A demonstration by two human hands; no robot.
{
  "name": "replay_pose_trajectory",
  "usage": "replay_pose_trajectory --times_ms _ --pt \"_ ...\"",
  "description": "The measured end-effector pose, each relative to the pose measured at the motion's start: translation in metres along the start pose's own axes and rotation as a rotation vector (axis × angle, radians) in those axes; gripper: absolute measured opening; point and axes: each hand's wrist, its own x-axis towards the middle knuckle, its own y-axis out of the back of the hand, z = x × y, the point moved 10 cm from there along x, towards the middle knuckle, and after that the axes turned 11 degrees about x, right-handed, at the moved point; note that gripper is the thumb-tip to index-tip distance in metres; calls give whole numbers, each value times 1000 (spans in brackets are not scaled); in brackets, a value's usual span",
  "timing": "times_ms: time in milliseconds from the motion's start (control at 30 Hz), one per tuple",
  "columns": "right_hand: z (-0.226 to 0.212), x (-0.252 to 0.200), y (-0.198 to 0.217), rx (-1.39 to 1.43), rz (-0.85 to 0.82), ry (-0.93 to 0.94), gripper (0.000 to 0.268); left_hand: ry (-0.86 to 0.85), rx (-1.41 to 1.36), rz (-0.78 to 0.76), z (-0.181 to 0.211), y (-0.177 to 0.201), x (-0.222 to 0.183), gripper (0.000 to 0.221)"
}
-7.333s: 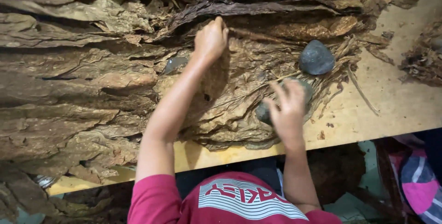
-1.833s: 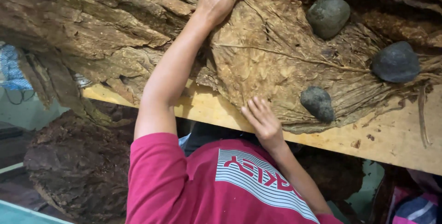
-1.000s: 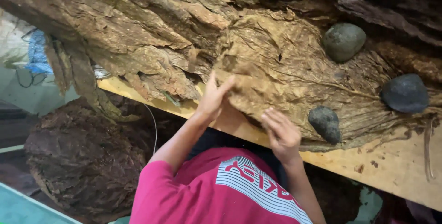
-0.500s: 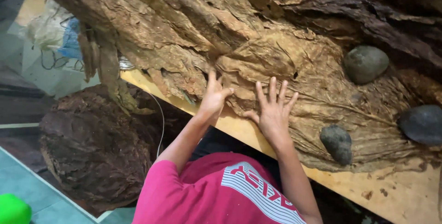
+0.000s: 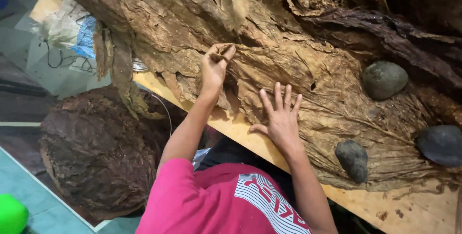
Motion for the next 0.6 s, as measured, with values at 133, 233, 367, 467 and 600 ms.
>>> replay_pose_trajectory --times_ms 133,233,367,467,600 --pt "-1 -3 -1 -21 -18 2 128 13 45 -1 12 9 5 19" --pt "-1 -2 1 -5 -21 0 129 14 162 -21 3 20 18 22" --pt "-4 -3 1 3 -22 2 127 17 225 -118 8 30 34 24" --pt "-14 -3 10 19 0 -5 109 46 135 -201 -5 27 49 21" --pt "-24 -7 11 -52 150 100 84 37 134 -263 -18 36 68 19"
